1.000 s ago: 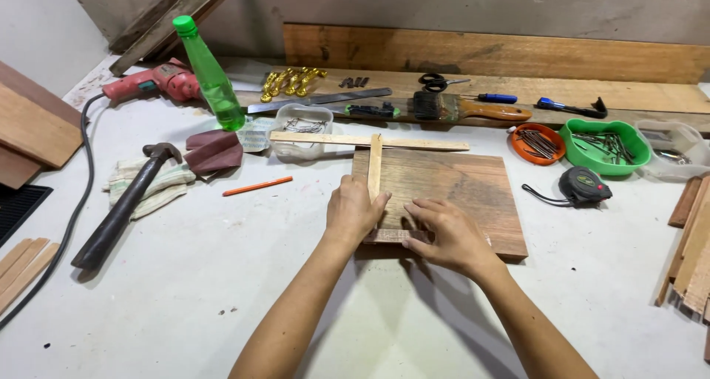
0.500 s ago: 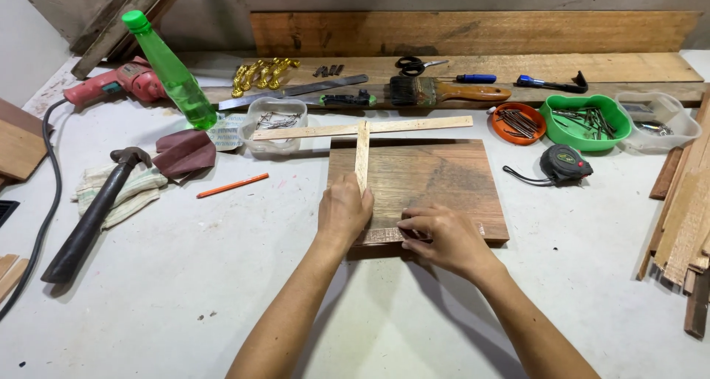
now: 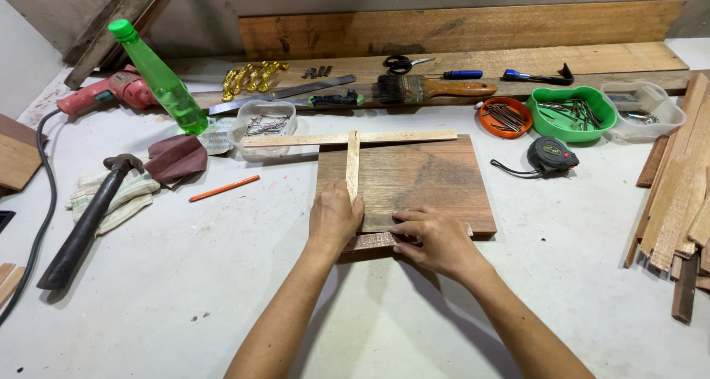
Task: Sanding and measuring wooden slats to assemble a frame.
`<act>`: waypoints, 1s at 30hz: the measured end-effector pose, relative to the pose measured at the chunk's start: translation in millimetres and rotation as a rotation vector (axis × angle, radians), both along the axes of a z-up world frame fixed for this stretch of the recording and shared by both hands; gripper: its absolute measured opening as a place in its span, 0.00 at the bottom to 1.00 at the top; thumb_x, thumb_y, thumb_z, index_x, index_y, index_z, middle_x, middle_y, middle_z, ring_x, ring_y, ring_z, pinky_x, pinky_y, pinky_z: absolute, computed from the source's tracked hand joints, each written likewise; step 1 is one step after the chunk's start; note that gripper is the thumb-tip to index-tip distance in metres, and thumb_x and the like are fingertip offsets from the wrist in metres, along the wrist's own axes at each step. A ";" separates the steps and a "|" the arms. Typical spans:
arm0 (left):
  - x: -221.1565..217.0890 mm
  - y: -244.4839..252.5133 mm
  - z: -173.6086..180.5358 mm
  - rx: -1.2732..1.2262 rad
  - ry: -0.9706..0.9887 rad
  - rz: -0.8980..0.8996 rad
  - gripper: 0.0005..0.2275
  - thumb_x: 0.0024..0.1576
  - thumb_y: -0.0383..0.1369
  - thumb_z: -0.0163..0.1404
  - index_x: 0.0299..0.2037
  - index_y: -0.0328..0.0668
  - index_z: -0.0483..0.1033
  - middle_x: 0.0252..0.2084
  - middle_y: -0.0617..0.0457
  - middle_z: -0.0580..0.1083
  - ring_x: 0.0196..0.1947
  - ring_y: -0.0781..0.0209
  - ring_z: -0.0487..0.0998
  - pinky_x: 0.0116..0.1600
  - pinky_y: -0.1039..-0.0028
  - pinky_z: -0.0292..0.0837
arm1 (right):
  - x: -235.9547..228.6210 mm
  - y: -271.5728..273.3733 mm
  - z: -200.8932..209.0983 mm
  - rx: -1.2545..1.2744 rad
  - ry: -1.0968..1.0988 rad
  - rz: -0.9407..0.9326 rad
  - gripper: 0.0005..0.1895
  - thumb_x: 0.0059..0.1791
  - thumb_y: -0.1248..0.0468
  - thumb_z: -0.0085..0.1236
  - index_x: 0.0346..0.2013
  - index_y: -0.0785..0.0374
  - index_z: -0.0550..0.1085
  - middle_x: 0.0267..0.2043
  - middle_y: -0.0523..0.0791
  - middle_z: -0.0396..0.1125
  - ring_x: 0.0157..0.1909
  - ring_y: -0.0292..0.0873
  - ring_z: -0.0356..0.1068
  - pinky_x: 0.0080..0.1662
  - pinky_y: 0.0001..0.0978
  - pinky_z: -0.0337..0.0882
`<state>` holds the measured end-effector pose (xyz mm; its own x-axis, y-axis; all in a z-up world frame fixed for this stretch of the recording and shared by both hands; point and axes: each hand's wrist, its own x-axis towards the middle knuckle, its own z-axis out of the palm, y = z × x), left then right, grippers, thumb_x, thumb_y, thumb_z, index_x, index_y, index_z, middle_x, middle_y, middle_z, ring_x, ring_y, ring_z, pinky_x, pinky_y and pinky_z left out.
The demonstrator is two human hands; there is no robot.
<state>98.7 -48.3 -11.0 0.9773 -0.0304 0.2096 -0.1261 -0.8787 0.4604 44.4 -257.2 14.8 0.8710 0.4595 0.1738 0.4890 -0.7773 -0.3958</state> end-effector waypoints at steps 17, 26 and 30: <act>-1.8 12.3 13.9 -0.079 0.010 0.001 0.23 0.56 0.39 0.59 0.55 0.26 0.72 0.43 0.35 0.77 0.42 0.44 0.82 0.46 0.58 0.81 | -1.6 -4.0 -6.8 0.041 -0.085 0.027 0.16 0.41 0.57 0.70 0.40 0.58 0.83 0.54 0.43 0.75 0.54 0.44 0.73 0.53 0.43 0.75; -37.1 23.6 81.5 0.150 0.477 -0.199 0.51 0.29 0.49 0.73 0.68 0.59 0.62 0.62 0.54 0.67 0.56 0.56 0.76 0.61 0.62 0.74 | 0.1 -3.3 -11.2 0.006 -0.045 0.007 0.14 0.41 0.58 0.69 0.40 0.57 0.82 0.54 0.42 0.74 0.52 0.42 0.73 0.52 0.40 0.75; -35.6 25.4 76.1 0.182 0.464 -0.267 0.48 0.23 0.42 0.76 0.61 0.59 0.68 0.61 0.59 0.68 0.60 0.57 0.74 0.65 0.65 0.72 | -1.9 -3.1 -9.4 0.011 -0.113 0.033 0.14 0.41 0.58 0.69 0.39 0.58 0.83 0.53 0.43 0.75 0.53 0.43 0.74 0.53 0.43 0.74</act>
